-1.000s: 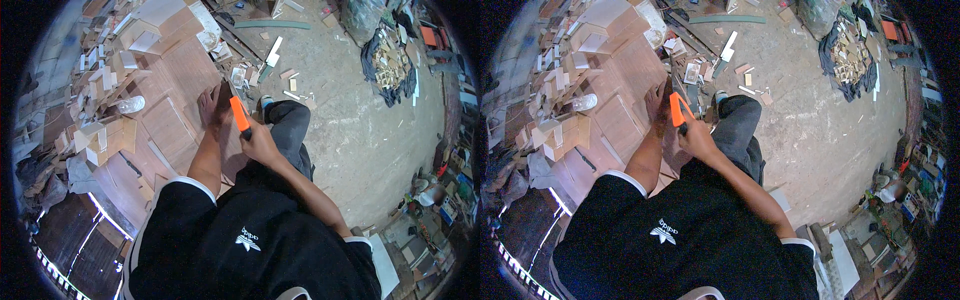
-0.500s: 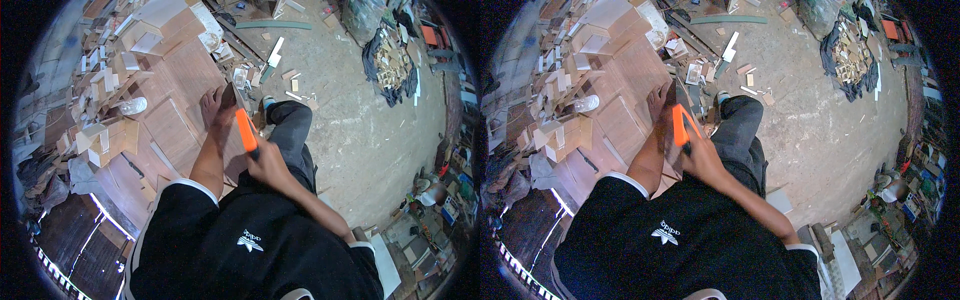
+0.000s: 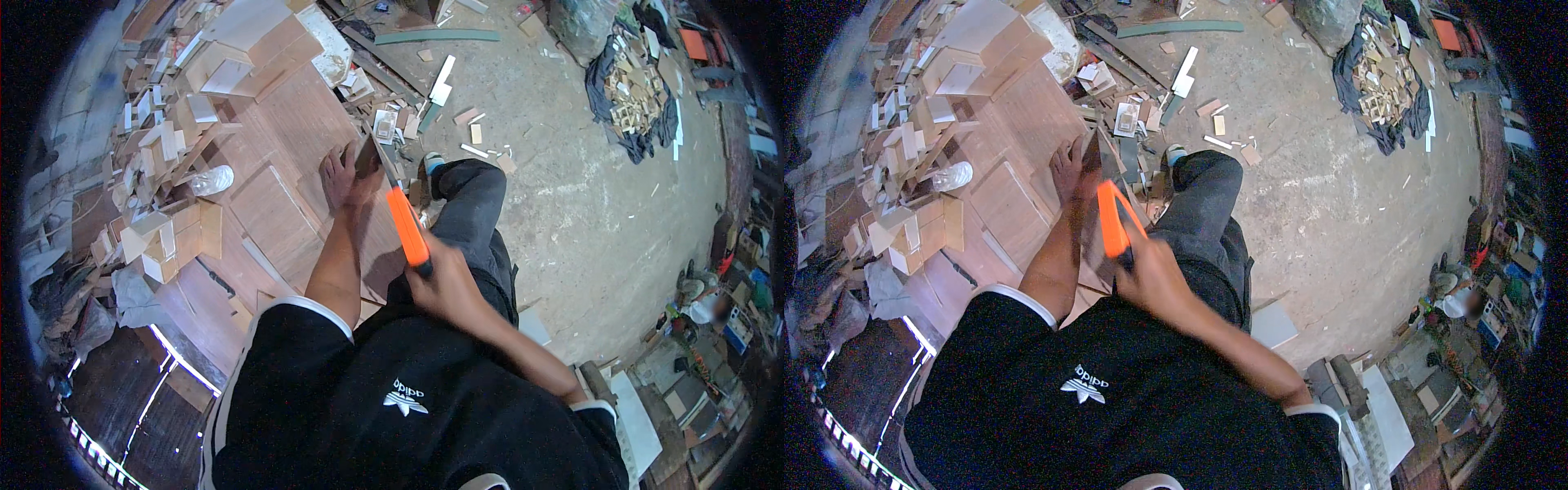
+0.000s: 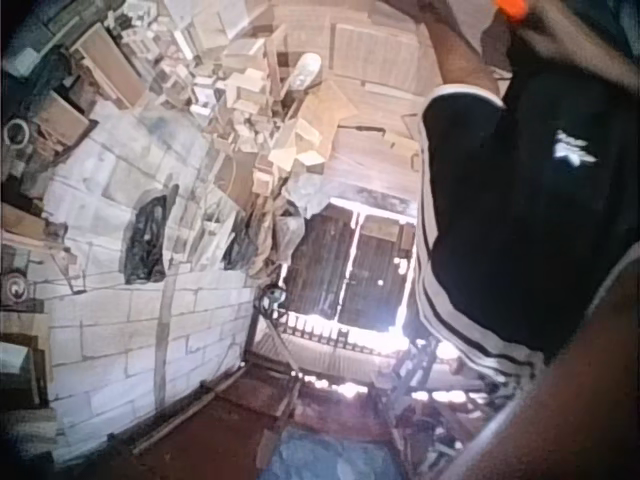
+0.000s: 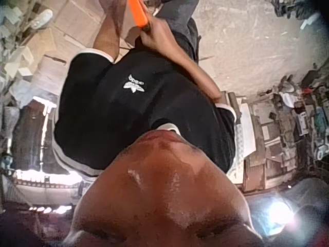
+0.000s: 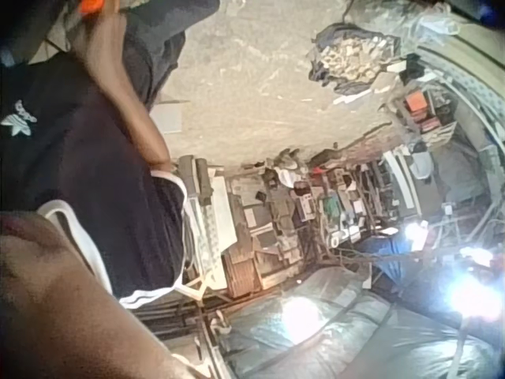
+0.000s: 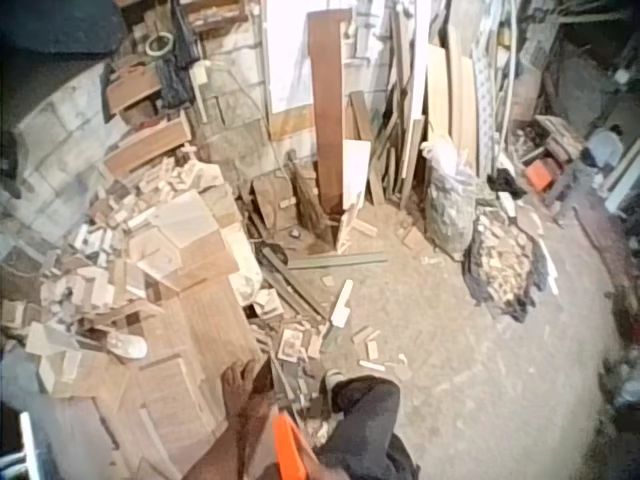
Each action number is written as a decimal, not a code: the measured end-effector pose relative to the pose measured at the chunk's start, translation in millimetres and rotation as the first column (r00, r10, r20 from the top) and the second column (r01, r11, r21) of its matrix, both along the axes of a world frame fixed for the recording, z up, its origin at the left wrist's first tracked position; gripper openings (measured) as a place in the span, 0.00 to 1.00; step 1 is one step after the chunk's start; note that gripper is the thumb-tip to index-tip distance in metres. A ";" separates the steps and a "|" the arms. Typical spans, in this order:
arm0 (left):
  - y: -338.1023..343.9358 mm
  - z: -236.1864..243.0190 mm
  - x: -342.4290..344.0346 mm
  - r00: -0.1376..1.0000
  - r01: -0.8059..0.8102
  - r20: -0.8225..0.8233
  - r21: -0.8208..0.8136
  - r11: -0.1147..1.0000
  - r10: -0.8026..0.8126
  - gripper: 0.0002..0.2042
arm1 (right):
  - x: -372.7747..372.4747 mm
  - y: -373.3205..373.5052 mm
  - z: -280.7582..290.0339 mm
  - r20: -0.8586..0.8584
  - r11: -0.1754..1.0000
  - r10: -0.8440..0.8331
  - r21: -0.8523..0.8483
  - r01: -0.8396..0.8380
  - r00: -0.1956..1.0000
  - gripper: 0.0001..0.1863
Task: Sawing a small piece of wood with a hand saw.
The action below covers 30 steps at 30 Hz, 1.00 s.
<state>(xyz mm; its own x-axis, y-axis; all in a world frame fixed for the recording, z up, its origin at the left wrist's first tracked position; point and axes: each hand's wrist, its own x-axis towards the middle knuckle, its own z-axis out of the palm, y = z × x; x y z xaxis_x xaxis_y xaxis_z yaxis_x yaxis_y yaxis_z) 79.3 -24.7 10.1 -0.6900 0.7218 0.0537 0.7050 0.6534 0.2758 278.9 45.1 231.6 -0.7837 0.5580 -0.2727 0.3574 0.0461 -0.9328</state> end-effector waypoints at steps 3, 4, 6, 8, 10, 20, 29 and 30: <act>21.7 -4.3 7.3 0.996 0.082 0.043 0.038 0.996 -0.084 0.40 | -30.0 29.7 -89.3 0.084 0.993 0.015 0.115 -0.024 0.996 0.23; 16.8 -14.6 4.5 0.997 0.078 0.017 0.049 0.996 -0.079 0.39 | -32.3 27.9 -86.3 0.077 0.993 0.021 0.113 -0.029 0.997 0.23; 5.4 -14.3 3.0 0.999 0.032 0.015 0.049 0.998 -0.033 0.37 | -33.5 13.3 -51.6 0.087 0.998 0.038 0.042 -0.042 0.996 0.25; 2.7 -5.0 2.3 1.000 0.010 0.010 0.020 1.000 -0.010 0.36 | -7.6 6.7 19.0 0.069 0.994 0.072 -0.087 -0.066 0.995 0.28; 6.1 4.9 4.9 1.000 0.004 0.003 -0.015 1.000 -0.004 0.35 | -1.0 12.0 41.9 0.123 0.989 0.043 -0.146 -0.025 0.991 0.26; -2.4 -9.7 -0.9 1.000 0.021 0.021 -0.020 1.000 -0.021 0.39 | -9.8 9.3 32.9 0.061 0.998 0.019 -0.067 -0.014 0.998 0.25; -1.3 -20.1 0.1 0.999 0.046 0.019 0.048 0.998 -0.047 0.38 | -36.5 12.7 -33.8 0.088 0.998 0.049 0.046 -0.053 0.995 0.24; 6.3 -0.1 5.9 0.997 0.040 0.066 -0.031 0.999 -0.038 0.37 | -19.4 14.0 -3.9 0.119 0.998 0.063 -0.022 -0.061 0.991 0.26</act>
<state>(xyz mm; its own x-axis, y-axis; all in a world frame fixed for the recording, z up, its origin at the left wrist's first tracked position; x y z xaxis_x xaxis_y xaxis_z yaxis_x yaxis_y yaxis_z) 85.2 -18.4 10.0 -0.6623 0.7491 -0.0145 0.7115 0.6349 0.3011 259.5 59.1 227.8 -0.7775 0.5037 -0.3766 0.4639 0.0550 -0.8842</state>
